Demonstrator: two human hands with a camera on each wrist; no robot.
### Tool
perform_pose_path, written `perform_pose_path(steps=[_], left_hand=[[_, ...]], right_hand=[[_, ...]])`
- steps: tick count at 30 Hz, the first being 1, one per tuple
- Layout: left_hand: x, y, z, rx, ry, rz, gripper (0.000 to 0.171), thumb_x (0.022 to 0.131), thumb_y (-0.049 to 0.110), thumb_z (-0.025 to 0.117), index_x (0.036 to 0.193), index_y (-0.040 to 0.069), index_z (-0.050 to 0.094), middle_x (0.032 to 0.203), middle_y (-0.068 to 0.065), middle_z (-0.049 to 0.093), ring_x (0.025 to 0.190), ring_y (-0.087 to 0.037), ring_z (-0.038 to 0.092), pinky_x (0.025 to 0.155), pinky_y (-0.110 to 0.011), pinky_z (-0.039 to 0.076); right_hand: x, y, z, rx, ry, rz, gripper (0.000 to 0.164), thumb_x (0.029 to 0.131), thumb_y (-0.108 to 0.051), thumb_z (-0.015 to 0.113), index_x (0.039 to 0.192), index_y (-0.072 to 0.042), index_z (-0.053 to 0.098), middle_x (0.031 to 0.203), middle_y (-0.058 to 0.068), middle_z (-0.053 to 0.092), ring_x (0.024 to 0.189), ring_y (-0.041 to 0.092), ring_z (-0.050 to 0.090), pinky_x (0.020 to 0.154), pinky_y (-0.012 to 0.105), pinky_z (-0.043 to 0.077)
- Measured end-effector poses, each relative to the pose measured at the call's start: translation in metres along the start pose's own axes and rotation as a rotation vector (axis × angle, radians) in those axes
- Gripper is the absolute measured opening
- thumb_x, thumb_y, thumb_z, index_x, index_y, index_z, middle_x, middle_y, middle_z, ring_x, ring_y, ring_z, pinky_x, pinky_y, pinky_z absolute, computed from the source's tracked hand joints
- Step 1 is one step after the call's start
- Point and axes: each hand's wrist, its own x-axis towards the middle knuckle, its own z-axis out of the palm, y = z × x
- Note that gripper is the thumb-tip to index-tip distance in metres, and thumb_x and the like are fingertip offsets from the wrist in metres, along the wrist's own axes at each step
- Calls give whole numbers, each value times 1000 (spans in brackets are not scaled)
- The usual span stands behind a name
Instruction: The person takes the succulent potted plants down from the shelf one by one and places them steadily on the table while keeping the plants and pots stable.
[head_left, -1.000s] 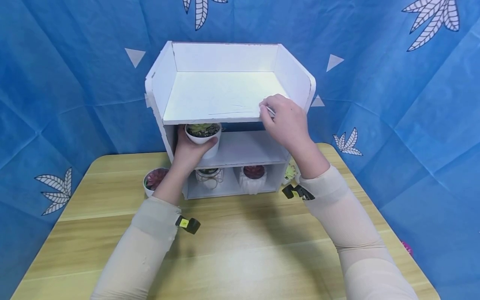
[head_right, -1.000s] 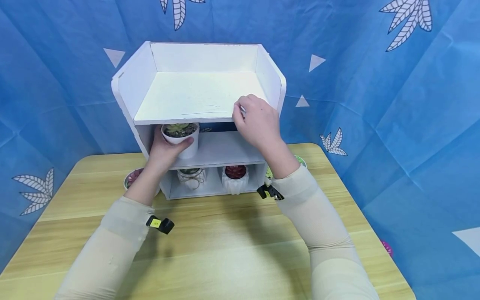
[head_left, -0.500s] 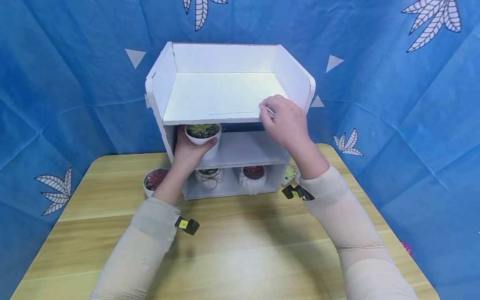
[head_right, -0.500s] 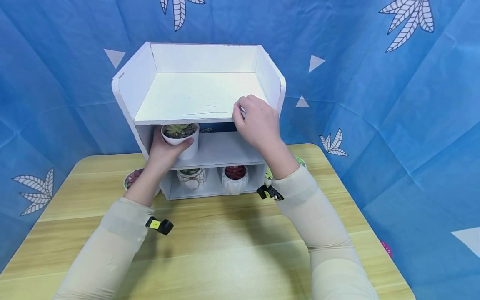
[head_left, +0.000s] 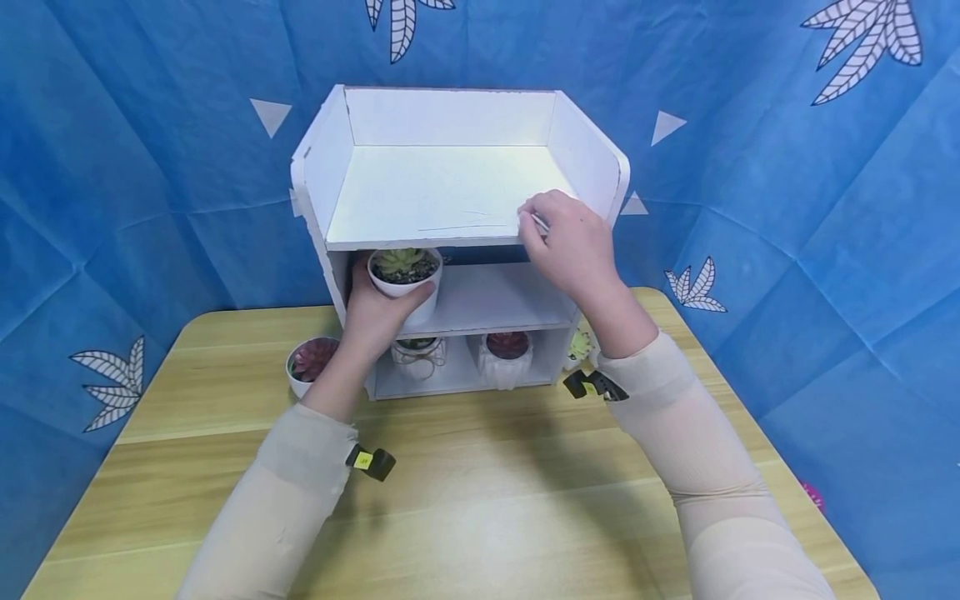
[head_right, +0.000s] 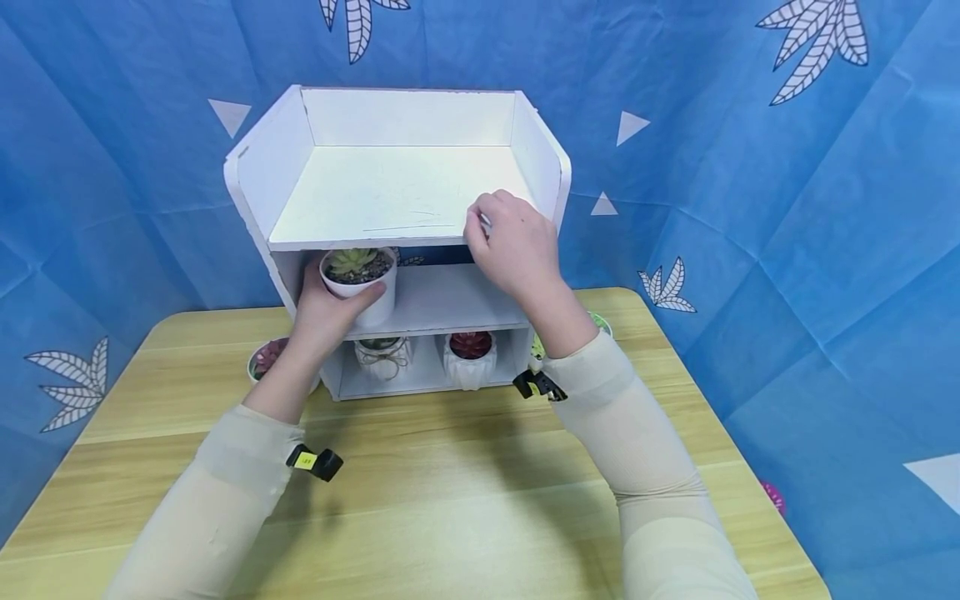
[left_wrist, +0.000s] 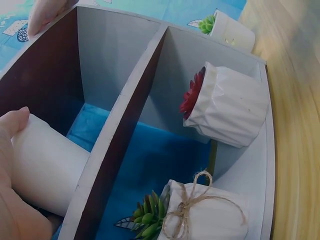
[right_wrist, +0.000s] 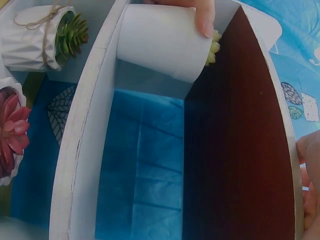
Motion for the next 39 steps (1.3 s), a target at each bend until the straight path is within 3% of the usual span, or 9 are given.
perform_pose_path(steps=[11, 24, 39], left_hand=[[-13, 2, -1, -5, -8, 5, 111, 80, 50, 81, 157, 8, 13, 152, -19, 34, 140, -31, 38, 115, -49, 33], [-23, 4, -4, -25, -21, 1, 110, 79, 50, 82, 157, 12, 15, 152, -16, 35, 138, -30, 39, 112, -50, 36], [-39, 8, -9, -38, -36, -5, 108, 79, 44, 83, 156, 9, 17, 152, -17, 36, 139, -30, 39, 114, -49, 34]], right_hand=[[1, 1, 1, 0, 2, -1, 38, 103, -33, 43, 115, -12, 72, 113, 6, 69, 99, 22, 63, 82, 40, 52], [1, 1, 2, 1, -1, 3, 38, 102, -34, 44, 116, -12, 72, 114, 6, 69, 102, 23, 63, 84, 41, 53], [2, 2, 2, -5, 0, 1, 38, 102, -34, 44, 115, -12, 72, 115, 6, 70, 104, 23, 64, 87, 42, 53]])
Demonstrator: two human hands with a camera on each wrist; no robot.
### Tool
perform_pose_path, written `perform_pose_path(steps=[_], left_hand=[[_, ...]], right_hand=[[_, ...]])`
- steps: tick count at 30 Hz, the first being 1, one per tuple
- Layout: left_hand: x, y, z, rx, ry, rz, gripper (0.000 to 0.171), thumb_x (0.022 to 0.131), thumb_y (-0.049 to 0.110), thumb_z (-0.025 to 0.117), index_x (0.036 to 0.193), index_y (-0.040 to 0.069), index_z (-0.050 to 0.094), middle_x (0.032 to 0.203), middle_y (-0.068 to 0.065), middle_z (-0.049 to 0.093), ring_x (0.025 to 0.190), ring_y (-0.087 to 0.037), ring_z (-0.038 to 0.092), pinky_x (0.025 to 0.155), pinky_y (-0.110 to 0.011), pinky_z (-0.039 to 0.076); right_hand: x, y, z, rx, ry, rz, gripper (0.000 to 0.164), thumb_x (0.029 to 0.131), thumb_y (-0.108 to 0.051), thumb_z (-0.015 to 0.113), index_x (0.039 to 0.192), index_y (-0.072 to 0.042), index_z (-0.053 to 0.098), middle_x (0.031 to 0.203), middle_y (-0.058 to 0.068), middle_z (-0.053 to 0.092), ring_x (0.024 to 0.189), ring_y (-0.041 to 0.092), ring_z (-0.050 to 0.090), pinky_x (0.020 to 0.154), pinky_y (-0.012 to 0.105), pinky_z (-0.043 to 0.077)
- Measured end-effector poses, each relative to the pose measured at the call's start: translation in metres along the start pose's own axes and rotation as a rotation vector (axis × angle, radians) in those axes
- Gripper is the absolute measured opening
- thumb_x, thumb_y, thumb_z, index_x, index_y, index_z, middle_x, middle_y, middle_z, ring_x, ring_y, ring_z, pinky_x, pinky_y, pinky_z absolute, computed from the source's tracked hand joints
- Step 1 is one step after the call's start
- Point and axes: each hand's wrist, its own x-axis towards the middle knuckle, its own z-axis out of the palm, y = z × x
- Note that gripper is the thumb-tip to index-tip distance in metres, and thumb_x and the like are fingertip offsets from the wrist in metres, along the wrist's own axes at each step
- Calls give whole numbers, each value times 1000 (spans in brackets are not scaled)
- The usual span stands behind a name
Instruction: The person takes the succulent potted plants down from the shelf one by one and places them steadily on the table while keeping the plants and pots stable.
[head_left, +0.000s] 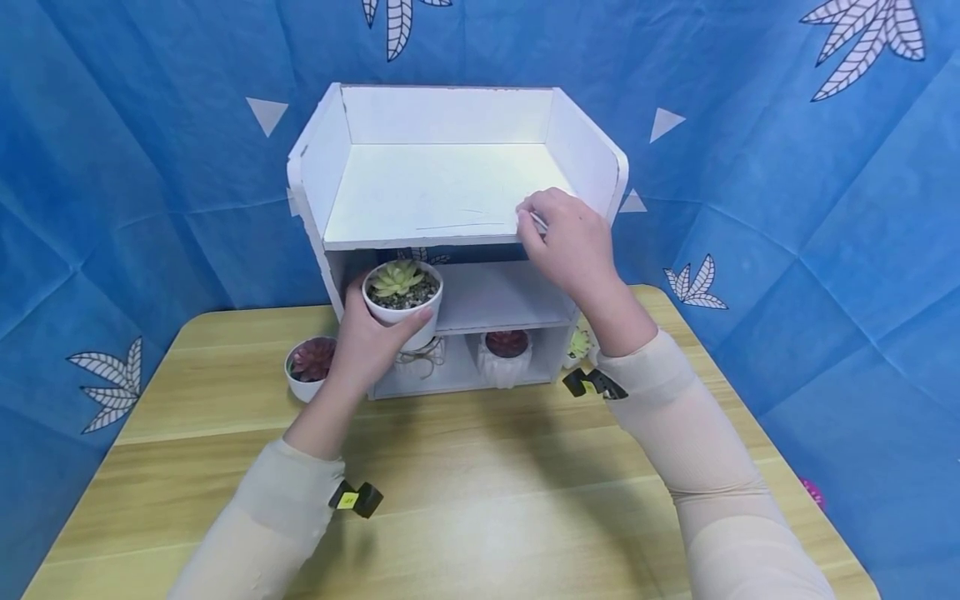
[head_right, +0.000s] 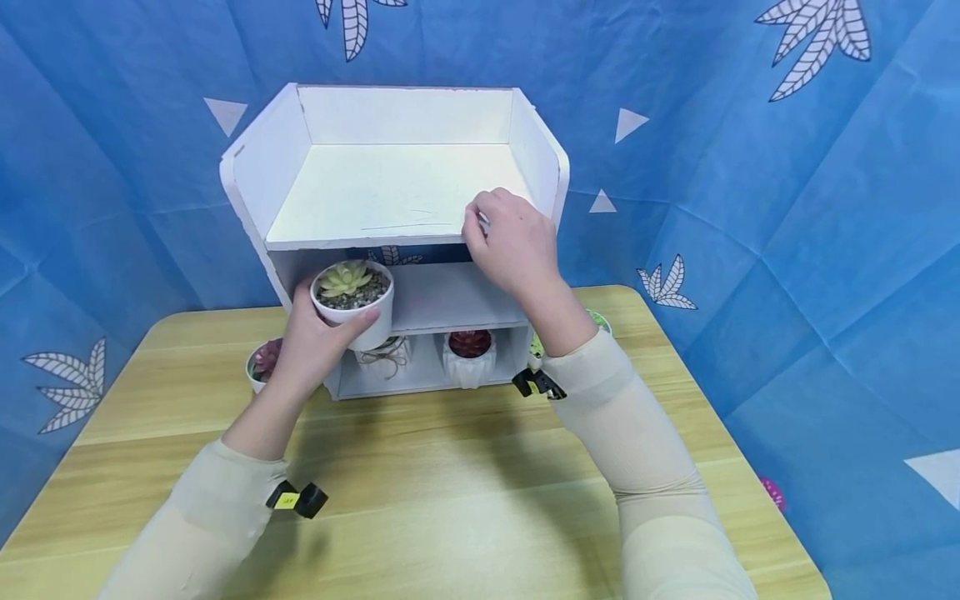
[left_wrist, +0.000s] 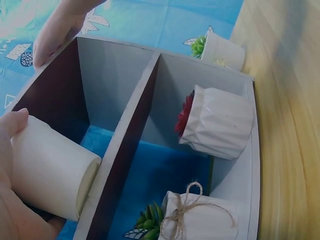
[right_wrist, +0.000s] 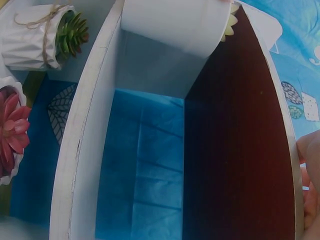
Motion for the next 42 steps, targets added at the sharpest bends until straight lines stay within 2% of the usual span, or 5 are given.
perform_pose_path(steps=[7, 17, 33, 39, 42], left_hand=[[-7, 1, -3, 1, -9, -28, 111, 78, 48, 83, 157, 10, 15, 154, -17, 34, 140, -30, 37, 114, -50, 34], [-19, 4, -10, -16, -19, 7, 105, 79, 42, 84, 156, 9, 20, 152, -13, 37, 139, -27, 38, 114, -48, 34], [-37, 8, -22, 4, -29, -19, 106, 79, 43, 84, 157, 12, 19, 152, -14, 37, 140, -29, 38, 113, -49, 35], [-45, 11, -29, 42, -29, -32, 107, 79, 47, 82, 158, 13, 17, 153, -14, 36, 140, -31, 38, 111, -53, 37], [-50, 10, -33, 33, -25, -36, 106, 81, 45, 82, 158, 14, 17, 153, -14, 36, 139, -31, 39, 108, -53, 40]], right_hand=[[-1, 0, -1, 0, -3, 4, 38, 102, -34, 44, 115, -11, 72, 114, 6, 70, 102, 23, 63, 85, 41, 53], [-1, -1, -1, 1, -2, 3, 38, 102, -34, 44, 115, -12, 72, 114, 6, 69, 102, 23, 63, 85, 41, 53], [-2, 0, -2, 4, 1, 5, 38, 102, -33, 44, 116, -11, 72, 115, 6, 69, 103, 24, 63, 86, 41, 53], [-2, -1, -3, 4, 3, 2, 39, 102, -33, 43, 116, -11, 72, 116, 7, 70, 103, 24, 64, 86, 42, 53], [-3, -2, -4, 2, -3, 0, 39, 102, -33, 44, 116, -11, 72, 116, 7, 70, 103, 24, 64, 86, 42, 53]])
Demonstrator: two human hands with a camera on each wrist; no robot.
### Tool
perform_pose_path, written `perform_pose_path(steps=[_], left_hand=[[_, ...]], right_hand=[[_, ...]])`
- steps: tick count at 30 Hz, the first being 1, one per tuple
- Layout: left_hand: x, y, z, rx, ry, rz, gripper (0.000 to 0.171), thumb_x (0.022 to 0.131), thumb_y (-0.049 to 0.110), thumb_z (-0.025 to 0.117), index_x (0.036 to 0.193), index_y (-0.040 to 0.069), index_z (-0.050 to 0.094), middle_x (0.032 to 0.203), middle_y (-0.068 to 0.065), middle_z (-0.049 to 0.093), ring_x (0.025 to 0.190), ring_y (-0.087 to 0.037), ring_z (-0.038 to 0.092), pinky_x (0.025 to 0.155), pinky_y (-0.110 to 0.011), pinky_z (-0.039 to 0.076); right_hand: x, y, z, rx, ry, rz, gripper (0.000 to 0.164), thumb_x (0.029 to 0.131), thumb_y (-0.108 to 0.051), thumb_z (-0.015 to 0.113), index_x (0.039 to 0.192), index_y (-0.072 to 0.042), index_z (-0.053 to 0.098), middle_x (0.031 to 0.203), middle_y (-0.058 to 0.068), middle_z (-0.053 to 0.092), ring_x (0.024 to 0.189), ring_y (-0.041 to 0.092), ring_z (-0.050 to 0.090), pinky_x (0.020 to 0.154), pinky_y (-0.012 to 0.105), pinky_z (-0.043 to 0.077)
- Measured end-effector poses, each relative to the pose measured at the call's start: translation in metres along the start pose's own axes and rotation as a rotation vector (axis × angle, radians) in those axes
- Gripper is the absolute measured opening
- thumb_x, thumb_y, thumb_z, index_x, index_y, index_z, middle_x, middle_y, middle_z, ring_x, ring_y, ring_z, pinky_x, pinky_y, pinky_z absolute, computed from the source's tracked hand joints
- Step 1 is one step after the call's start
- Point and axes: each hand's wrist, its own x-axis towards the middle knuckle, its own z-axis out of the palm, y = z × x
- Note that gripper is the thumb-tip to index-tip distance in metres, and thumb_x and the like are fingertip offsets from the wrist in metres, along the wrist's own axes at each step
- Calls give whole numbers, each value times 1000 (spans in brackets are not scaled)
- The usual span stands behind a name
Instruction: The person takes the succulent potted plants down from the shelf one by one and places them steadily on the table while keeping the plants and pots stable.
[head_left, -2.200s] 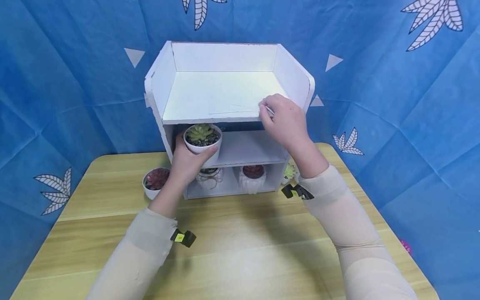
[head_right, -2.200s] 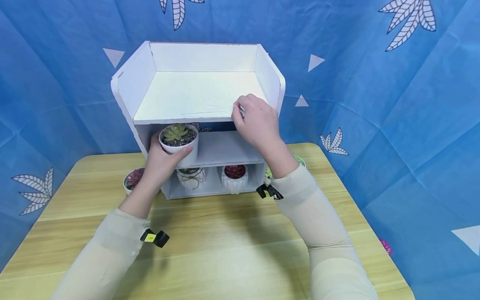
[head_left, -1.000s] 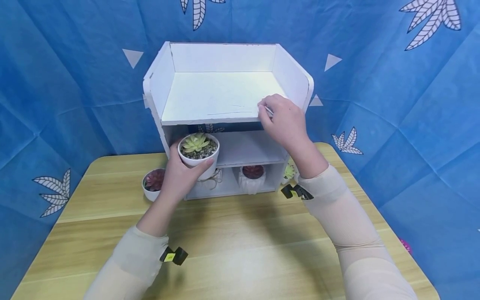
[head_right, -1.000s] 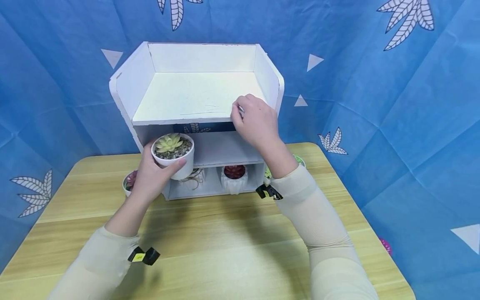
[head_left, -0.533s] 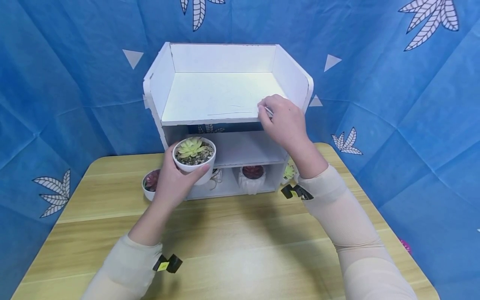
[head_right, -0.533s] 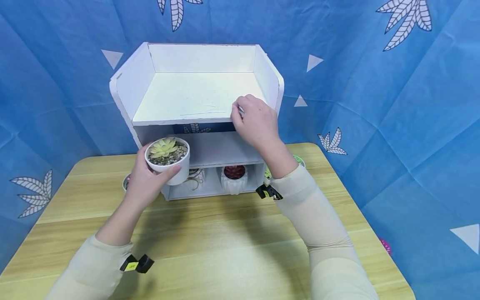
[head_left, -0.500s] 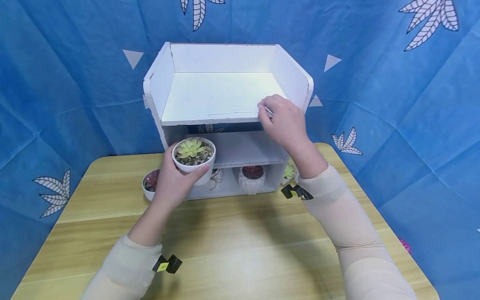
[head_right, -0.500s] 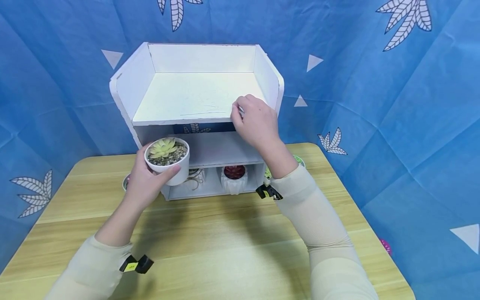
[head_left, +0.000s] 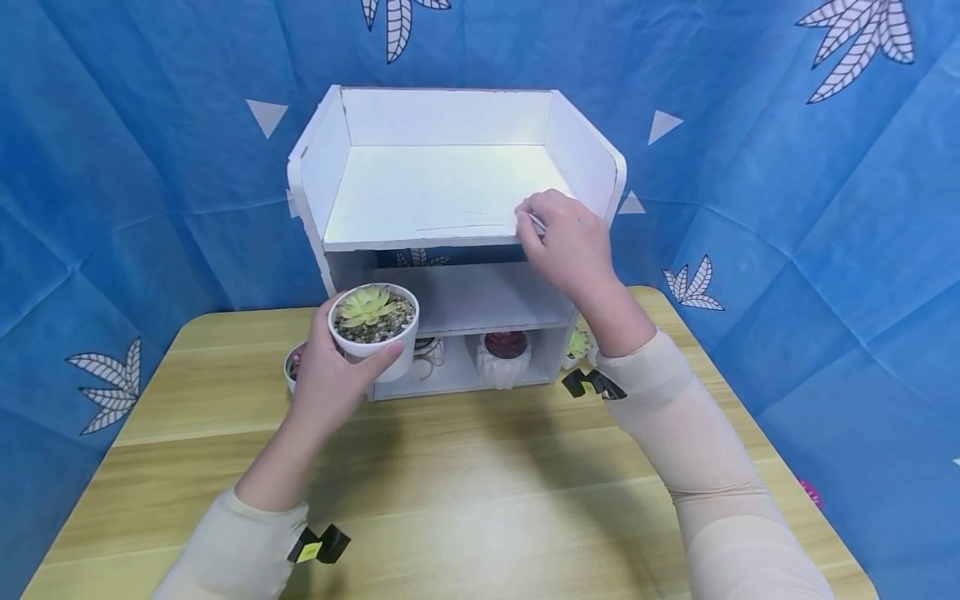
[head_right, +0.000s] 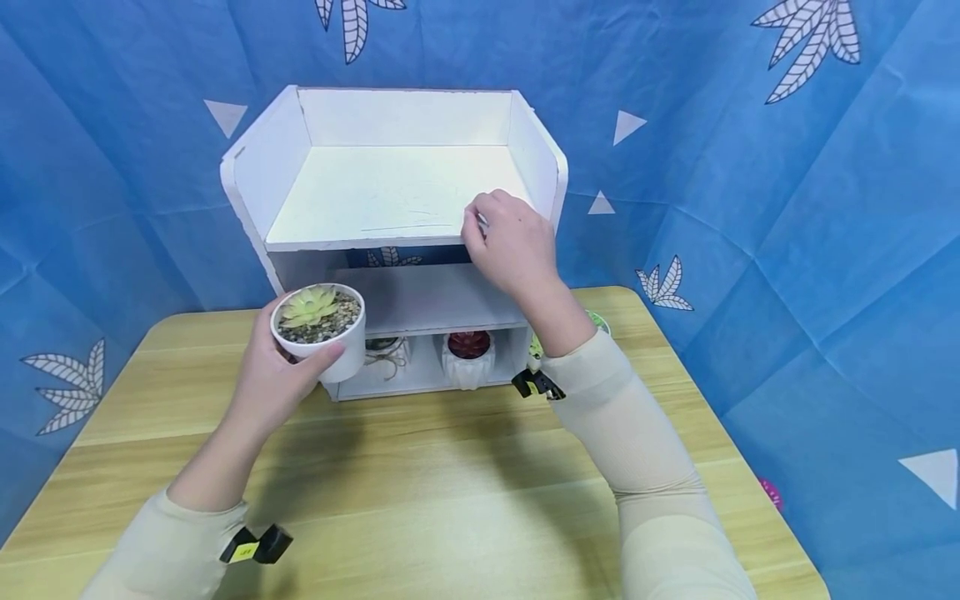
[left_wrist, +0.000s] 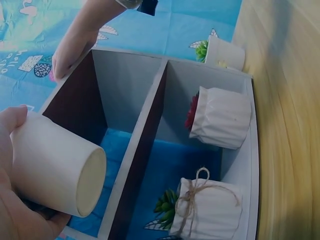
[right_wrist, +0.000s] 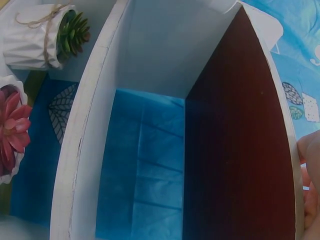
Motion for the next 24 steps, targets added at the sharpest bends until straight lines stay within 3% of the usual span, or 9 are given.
perform_pose_path(steps=[6, 16, 21, 24], left_hand=[[-4, -4, -7, -29, 0, 2, 103, 82, 42, 82, 158, 16, 18, 152, -13, 38, 136, -29, 42, 104, -49, 45], [-6, -11, -17, -28, 20, 18, 100, 83, 33, 83, 157, 15, 19, 151, -10, 40, 134, -26, 44, 105, -44, 45], [-9, -11, -24, -18, 26, 15, 99, 83, 32, 83, 158, 17, 19, 151, -9, 40, 133, -26, 45, 102, -38, 48], [-10, -10, -28, -20, 35, 13, 99, 84, 31, 82, 158, 17, 18, 151, -9, 39, 132, -26, 45, 98, -28, 49]], right_hand=[[0, -1, 1, -1, -8, 5, 39, 102, -34, 44, 117, -11, 72, 117, 7, 69, 104, 24, 63, 87, 42, 53], [2, 1, 4, -24, 11, -16, 37, 102, -33, 43, 113, -12, 72, 111, 5, 70, 97, 23, 64, 78, 41, 53], [1, 1, 3, -18, 13, -15, 38, 102, -33, 43, 113, -12, 72, 111, 5, 70, 96, 23, 64, 78, 41, 53], [1, 1, 3, -17, 17, -14, 38, 102, -33, 43, 113, -12, 72, 111, 5, 70, 97, 23, 64, 78, 41, 53]])
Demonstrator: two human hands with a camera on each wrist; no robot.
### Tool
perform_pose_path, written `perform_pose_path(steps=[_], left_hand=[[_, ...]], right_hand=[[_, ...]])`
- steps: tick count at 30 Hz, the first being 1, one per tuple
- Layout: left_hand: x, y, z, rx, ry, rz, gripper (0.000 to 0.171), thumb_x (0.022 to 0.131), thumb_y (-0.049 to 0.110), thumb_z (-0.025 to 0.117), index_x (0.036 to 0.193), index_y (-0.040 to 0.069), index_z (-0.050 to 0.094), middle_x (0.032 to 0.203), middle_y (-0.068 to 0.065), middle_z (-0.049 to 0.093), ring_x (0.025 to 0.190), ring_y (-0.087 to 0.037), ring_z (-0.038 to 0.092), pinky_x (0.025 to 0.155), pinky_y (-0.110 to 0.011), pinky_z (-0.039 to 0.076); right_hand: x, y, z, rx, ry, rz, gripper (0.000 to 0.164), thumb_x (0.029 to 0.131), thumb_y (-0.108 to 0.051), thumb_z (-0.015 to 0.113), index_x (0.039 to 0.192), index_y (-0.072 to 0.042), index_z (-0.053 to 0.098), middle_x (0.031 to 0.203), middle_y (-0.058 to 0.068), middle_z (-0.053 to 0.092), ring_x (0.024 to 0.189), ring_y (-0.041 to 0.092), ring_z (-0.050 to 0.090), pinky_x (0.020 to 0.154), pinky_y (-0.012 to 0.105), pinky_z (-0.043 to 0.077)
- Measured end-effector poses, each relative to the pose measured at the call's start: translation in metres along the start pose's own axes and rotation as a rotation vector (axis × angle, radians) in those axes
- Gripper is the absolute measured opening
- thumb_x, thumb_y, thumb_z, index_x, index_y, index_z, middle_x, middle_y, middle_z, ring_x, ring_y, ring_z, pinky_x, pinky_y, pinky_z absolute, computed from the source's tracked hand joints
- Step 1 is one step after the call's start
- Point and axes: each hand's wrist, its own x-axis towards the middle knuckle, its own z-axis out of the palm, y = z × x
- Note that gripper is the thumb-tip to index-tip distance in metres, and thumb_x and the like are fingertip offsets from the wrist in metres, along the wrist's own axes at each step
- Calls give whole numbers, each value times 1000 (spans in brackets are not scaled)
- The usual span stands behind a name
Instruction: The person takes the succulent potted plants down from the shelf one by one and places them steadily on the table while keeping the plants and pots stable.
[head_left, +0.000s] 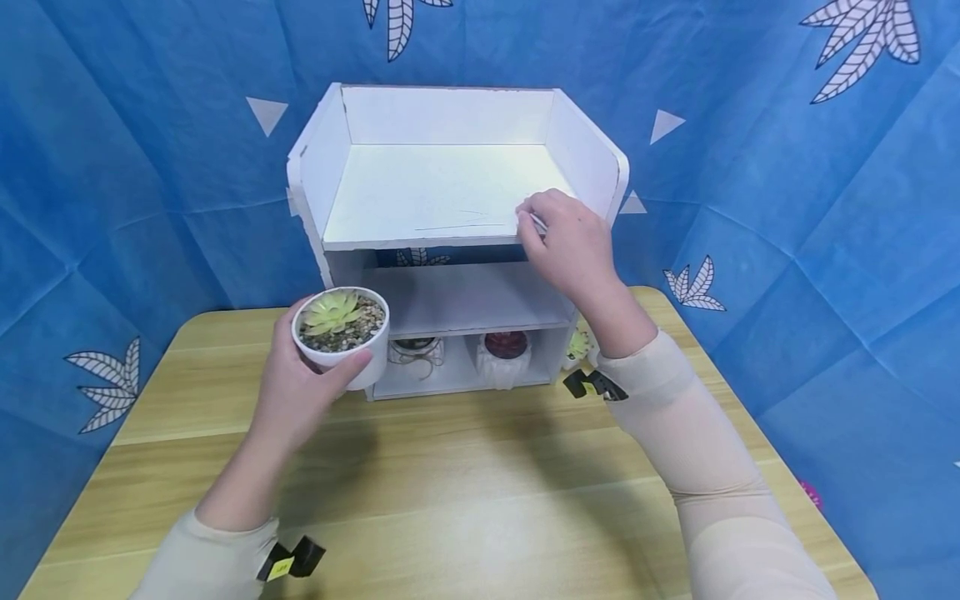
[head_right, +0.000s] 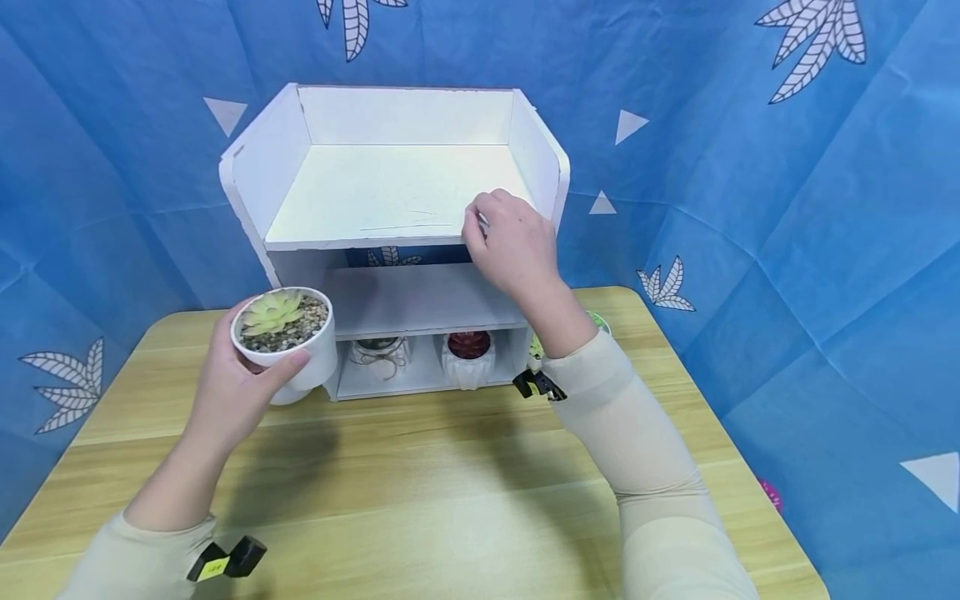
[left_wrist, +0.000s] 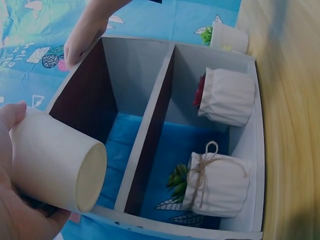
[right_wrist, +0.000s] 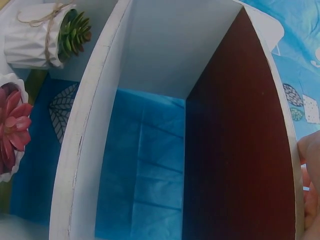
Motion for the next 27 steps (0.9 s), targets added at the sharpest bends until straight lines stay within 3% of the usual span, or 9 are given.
perform_pose_path(steps=[5, 13, 16, 27], left_hand=[[-1, -1, -7, 8, 25, -6, 97, 85, 30, 81, 158, 17, 18, 151, -7, 38, 132, -26, 45, 93, -18, 48], [-3, -1, -18, 59, 67, -43, 99, 85, 33, 80, 159, 18, 16, 155, -8, 34, 136, -27, 40, 107, -44, 44], [-3, -2, -21, 57, 79, -42, 99, 85, 33, 80, 159, 17, 16, 156, -9, 33, 138, -28, 39, 110, -48, 40], [-1, -11, -35, 82, 138, -62, 97, 86, 32, 79, 159, 16, 17, 156, -10, 33, 137, -27, 38, 112, -40, 39]], right_hand=[[0, 0, -1, -1, 2, -1, 38, 102, -33, 43, 113, -11, 72, 111, 6, 70, 97, 24, 64, 78, 41, 53], [-1, -1, -2, 3, -9, 4, 38, 102, -33, 43, 113, -11, 72, 110, 6, 70, 95, 23, 63, 78, 41, 52], [0, -1, -1, 5, -9, 5, 38, 102, -33, 43, 112, -12, 73, 109, 5, 70, 94, 23, 63, 77, 41, 52], [0, -2, -1, 6, -8, 7, 38, 102, -33, 43, 113, -12, 72, 109, 5, 70, 94, 22, 63, 77, 41, 52]])
